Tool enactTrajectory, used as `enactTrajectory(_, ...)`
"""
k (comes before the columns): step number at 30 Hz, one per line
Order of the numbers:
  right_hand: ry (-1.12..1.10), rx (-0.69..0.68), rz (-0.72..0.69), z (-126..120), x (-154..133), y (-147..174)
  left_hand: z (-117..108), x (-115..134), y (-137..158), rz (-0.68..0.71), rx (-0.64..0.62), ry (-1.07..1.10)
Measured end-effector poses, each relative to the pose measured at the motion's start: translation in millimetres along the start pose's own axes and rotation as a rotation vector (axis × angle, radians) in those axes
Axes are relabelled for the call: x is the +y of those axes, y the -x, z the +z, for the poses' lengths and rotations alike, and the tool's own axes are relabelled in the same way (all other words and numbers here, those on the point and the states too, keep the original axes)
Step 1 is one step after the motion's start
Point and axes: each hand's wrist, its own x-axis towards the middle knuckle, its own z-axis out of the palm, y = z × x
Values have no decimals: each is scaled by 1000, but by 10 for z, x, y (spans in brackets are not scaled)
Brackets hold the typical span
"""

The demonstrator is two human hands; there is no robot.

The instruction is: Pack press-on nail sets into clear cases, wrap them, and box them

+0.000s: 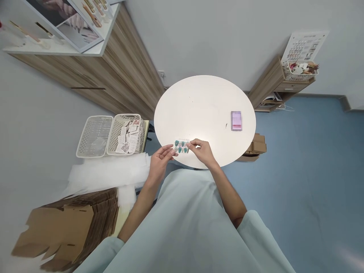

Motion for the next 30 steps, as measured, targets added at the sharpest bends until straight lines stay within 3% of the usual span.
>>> enactTrajectory(13, 32, 65, 5, -129, -7, -44, 28, -60, -76, -31, -19, -67)
enactTrajectory(30, 145, 97, -177, -83, -8, 128, 87, -13, -172, -109, -43, -63)
